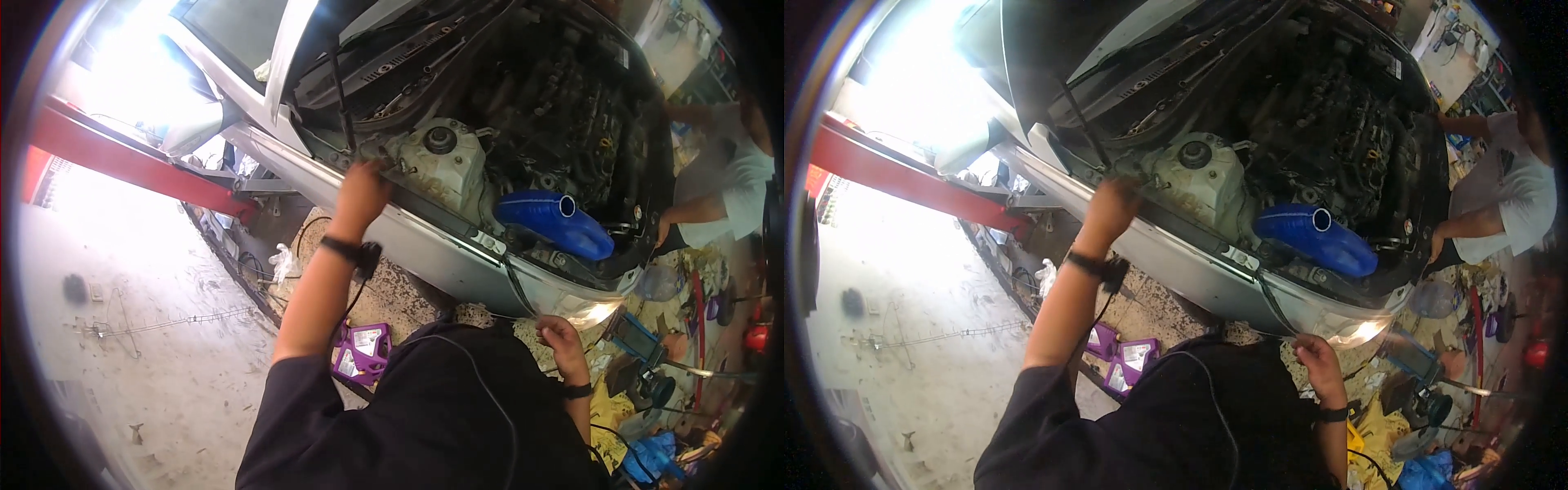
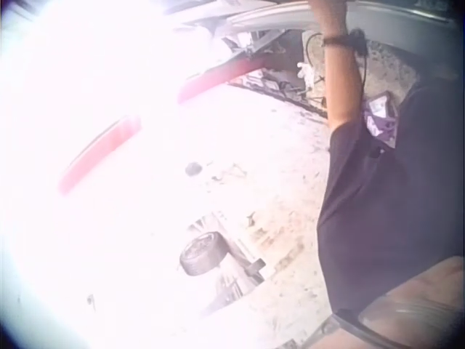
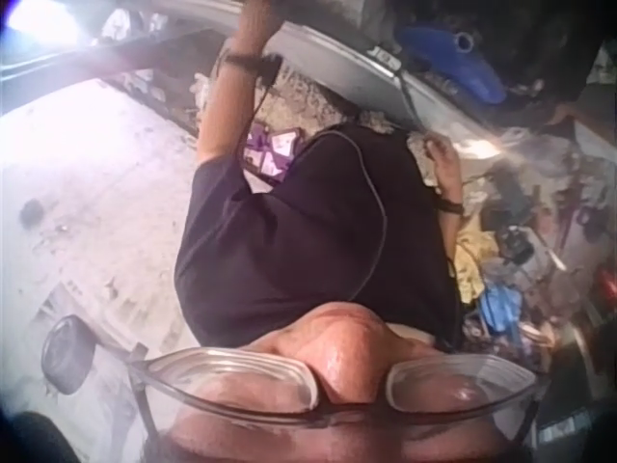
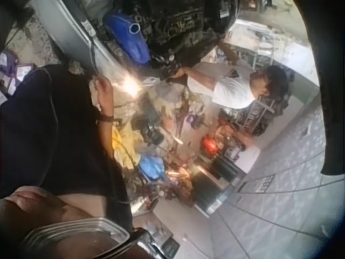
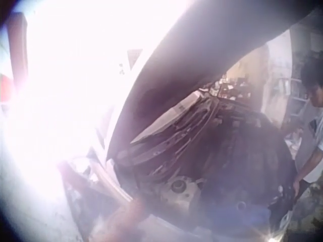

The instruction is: Inspecting and performing maintenance on a vehicle engine bay using tools and flashlights.

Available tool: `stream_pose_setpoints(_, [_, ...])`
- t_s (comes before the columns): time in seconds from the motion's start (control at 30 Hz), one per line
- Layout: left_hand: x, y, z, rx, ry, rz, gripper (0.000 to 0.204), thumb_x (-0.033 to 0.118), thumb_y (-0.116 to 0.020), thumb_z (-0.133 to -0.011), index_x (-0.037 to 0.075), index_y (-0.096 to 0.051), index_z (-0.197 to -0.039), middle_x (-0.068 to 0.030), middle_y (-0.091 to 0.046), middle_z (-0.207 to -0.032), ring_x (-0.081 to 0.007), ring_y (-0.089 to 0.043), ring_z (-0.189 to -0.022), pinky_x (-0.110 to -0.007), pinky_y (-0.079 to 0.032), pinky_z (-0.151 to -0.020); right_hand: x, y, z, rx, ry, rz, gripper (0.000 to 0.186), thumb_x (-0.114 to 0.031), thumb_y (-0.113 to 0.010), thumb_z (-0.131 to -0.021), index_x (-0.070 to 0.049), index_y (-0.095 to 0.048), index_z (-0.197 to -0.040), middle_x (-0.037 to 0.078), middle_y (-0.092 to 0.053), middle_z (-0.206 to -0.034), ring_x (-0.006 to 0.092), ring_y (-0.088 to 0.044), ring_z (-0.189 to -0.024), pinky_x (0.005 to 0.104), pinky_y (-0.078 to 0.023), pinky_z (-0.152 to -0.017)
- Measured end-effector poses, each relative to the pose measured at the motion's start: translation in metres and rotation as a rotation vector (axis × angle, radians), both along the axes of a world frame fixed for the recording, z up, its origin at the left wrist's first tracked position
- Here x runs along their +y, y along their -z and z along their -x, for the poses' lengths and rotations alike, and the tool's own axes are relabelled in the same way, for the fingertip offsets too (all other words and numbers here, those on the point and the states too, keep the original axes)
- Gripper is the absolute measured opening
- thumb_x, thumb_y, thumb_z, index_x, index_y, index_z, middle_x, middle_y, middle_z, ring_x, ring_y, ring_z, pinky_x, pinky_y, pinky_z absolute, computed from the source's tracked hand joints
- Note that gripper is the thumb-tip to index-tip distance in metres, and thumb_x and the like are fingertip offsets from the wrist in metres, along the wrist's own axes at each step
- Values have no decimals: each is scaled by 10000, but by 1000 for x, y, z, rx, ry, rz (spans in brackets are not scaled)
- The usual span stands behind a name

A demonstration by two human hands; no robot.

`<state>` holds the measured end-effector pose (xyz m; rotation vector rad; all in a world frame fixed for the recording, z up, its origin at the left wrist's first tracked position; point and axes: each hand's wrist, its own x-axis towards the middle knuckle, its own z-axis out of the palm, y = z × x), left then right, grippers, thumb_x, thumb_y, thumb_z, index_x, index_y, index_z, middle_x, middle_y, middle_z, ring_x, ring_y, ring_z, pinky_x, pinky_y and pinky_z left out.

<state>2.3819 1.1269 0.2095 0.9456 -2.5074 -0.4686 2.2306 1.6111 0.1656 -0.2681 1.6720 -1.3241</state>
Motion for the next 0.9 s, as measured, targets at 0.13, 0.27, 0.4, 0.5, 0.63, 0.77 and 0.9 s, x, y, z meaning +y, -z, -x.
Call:
stream_pose_setpoints(0.13, [-22,41,58,-291,38,153,187,106,-591,-808,65,-703,-952,-176,-670,-926,-348,-653,-954,-425,-546,-809,1,-12,-11,71,47,-12,284,-123,-590,-934,1,-585,-1190,66,-663,-1045,149,-611,-926,291,-498,-816])
stream_pose_setpoints(0.27, [-32,48,81,-478,144,171,216,80,-555,-817,75,-709,-970,-180,-683,-978,-337,-676,-946,-425,-557,-785,25,-1,-23,39,153,-30,330,-180,-601,-935,-37,-569,-1231,73,-647,-1089,172,-614,-975,310,-502,-859])
stream_pose_setpoints(0.4, [-44,52,90,-548,293,185,221,84,-556,-820,83,-712,-976,-180,-695,-991,-334,-686,-935,-439,-557,-782,29,-7,-26,40,255,-40,305,-129,-601,-925,-13,-581,-1206,80,-662,-1065,175,-622,-950,312,-500,-836])
stream_pose_setpoints(0.5, [-45,47,92,-532,292,171,221,85,-564,-814,84,-707,-982,-171,-700,-975,-343,-681,-937,-439,-553,-791,19,-17,-21,61,260,-18,321,-155,-612,-922,-12,-580,-1208,93,-662,-1072,177,-622,-953,317,-502,-839])
stream_pose_setpoints(0.63, [-26,19,84,-297,277,-38,254,109,-604,-770,89,-689,-1009,-172,-694,-963,-370,-668,-915,-449,-541,-791,-9,-38,-12,78,206,42,337,-183,-599,-932,-20,-570,-1226,107,-654,-1089,193,-623,-976,346,-514,-858])
stream_pose_setpoints(0.77, [74,-39,79,-30,656,-220,414,222,-665,-752,50,-660,-1128,-148,-652,-1146,-345,-638,-1001,-410,-517,-865,-52,-57,-6,-205,273,243,386,-258,-613,-943,3,-563,-1223,126,-644,-1116,234,-632,-994,388,-533,-869])
stream_pose_setpoints(0.9, [172,-62,67,-100,960,-289,354,213,-645,-765,72,-646,-1090,-96,-652,-1059,-329,-636,-970,-435,-520,-830,-112,-69,-1,-676,260,442,397,-363,-505,-998,-35,-559,-1214,134,-634,-1146,269,-634,-1011,406,-530,-873])
